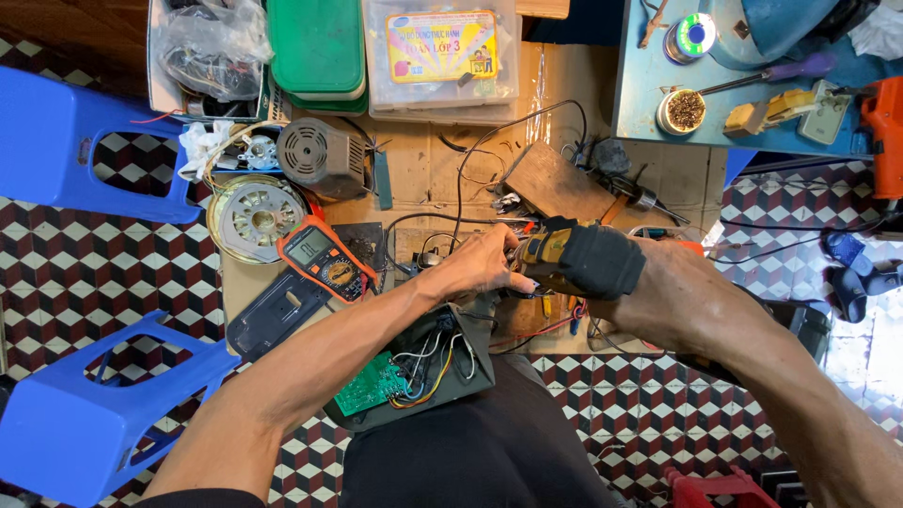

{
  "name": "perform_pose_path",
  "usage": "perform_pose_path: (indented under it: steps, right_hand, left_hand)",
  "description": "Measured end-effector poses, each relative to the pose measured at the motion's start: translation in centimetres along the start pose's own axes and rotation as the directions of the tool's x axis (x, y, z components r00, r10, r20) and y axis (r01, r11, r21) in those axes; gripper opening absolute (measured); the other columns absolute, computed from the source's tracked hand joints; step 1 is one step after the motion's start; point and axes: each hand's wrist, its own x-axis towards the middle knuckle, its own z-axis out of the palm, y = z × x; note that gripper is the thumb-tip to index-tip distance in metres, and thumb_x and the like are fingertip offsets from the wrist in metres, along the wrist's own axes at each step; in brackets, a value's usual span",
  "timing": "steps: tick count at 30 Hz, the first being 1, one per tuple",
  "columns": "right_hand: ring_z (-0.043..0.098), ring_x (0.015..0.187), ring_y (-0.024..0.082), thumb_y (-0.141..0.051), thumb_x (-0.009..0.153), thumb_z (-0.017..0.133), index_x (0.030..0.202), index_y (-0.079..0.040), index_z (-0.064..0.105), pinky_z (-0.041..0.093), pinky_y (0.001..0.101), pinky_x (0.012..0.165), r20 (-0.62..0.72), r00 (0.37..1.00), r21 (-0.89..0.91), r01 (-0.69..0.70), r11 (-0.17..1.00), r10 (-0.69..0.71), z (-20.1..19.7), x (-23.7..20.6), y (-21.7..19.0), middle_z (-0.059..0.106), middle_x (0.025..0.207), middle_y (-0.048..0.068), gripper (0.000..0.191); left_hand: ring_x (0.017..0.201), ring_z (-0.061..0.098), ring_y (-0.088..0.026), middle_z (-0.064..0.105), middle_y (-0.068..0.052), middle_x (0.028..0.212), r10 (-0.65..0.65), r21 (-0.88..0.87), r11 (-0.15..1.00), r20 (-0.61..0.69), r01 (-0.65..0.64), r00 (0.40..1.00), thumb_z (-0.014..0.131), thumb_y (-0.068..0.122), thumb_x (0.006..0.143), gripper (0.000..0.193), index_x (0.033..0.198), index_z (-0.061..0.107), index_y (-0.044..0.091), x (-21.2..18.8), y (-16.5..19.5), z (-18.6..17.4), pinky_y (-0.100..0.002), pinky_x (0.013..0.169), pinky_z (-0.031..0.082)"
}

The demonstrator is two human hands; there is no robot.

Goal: The person repairs an electric motor from a blender base on a cluttered workbench. They disassemble the motor housing by hand, test components with a multimeter, unscrew parts using a cordless drill and screwdriver, and reassemble the motor housing over the motor.

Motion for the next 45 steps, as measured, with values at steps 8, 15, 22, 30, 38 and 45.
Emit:
perform_pose_path:
  steps: [8, 15, 22, 30, 38, 45]
  right_hand:
    - [0.074, 0.066, 0.03, -0.028, 0.083, 0.075, 0.102, -0.006, 0.066, 0.062, 0.0464, 0.062, 0.074, 0.988, 0.028, -0.141, 0.99, 0.138, -0.5, -0.2, -0.3, 0.073, 0.076, 0.014, 0.031]
    - [0.073, 0.065, 0.027, -0.027, 0.079, 0.075, 0.097, -0.006, 0.068, 0.061, 0.0451, 0.06, 0.019, 0.997, 0.036, -0.071, 0.997, 0.07, -0.1, -0.6, -0.1, 0.073, 0.075, 0.013, 0.029]
    - [0.069, 0.066, 0.028, -0.026, 0.077, 0.073, 0.097, -0.005, 0.07, 0.057, 0.0474, 0.061, -0.152, 0.977, 0.03, 0.156, 0.987, -0.15, 0.5, -0.3, 0.5, 0.071, 0.077, 0.014, 0.03]
    - [0.077, 0.069, 0.03, -0.026, 0.085, 0.071, 0.1, -0.005, 0.069, 0.063, 0.0467, 0.061, 0.042, 0.995, 0.024, -0.088, 0.996, 0.086, 0.3, -0.7, 0.1, 0.076, 0.078, 0.016, 0.026]
    - [0.076, 0.075, 0.028, -0.032, 0.079, 0.077, 0.107, -0.012, 0.07, 0.061, 0.0463, 0.071, -0.065, 0.998, 0.086, 0.018, 0.996, -0.012, -0.1, -1.2, -0.3, 0.076, 0.082, 0.013, 0.035]
    - [0.076, 0.08, 0.029, -0.033, 0.082, 0.075, 0.106, -0.009, 0.068, 0.06, 0.0465, 0.074, -0.077, 0.996, 0.072, 0.044, 0.996, -0.038, 0.2, -1.0, 0.3, 0.076, 0.088, 0.014, 0.034]
  left_hand:
    - [0.094, 0.071, -0.028, 0.071, -0.016, 0.097, 0.021, 0.027, 0.999, -0.023, -0.021, 1.0, 0.09, 0.053, 0.058, 0.092, 0.125, 0.055, 0.001, -0.2, 0.3, -0.1, -0.04, 0.081, 0.055]
    - [0.094, 0.071, -0.028, 0.073, -0.017, 0.096, -0.026, 0.043, 0.999, -0.021, 0.027, 0.999, 0.09, 0.052, 0.058, 0.095, 0.128, 0.053, -0.001, -0.2, 0.5, -0.1, -0.039, 0.081, 0.055]
    - [0.094, 0.068, -0.026, 0.069, -0.015, 0.098, -0.005, 0.007, 1.0, -0.01, 0.005, 1.0, 0.091, 0.052, 0.059, 0.092, 0.125, 0.054, -0.001, -0.4, 0.5, -0.2, -0.037, 0.08, 0.054]
    - [0.096, 0.067, -0.024, 0.068, -0.014, 0.102, 0.02, 0.02, 1.0, -0.001, -0.02, 1.0, 0.09, 0.054, 0.059, 0.09, 0.122, 0.056, 0.0, -0.2, 0.3, -0.3, -0.036, 0.081, 0.054]
    - [0.093, 0.067, -0.025, 0.067, -0.014, 0.099, 0.021, 0.013, 1.0, 0.002, -0.021, 1.0, 0.09, 0.054, 0.059, 0.092, 0.123, 0.055, 0.0, 0.1, -0.2, -0.2, -0.036, 0.078, 0.054]
    - [0.09, 0.066, -0.023, 0.066, -0.012, 0.096, 0.052, 0.014, 0.999, -0.016, -0.052, 0.999, 0.092, 0.053, 0.058, 0.091, 0.121, 0.055, -0.001, 0.5, -0.8, 0.1, -0.035, 0.076, 0.054]
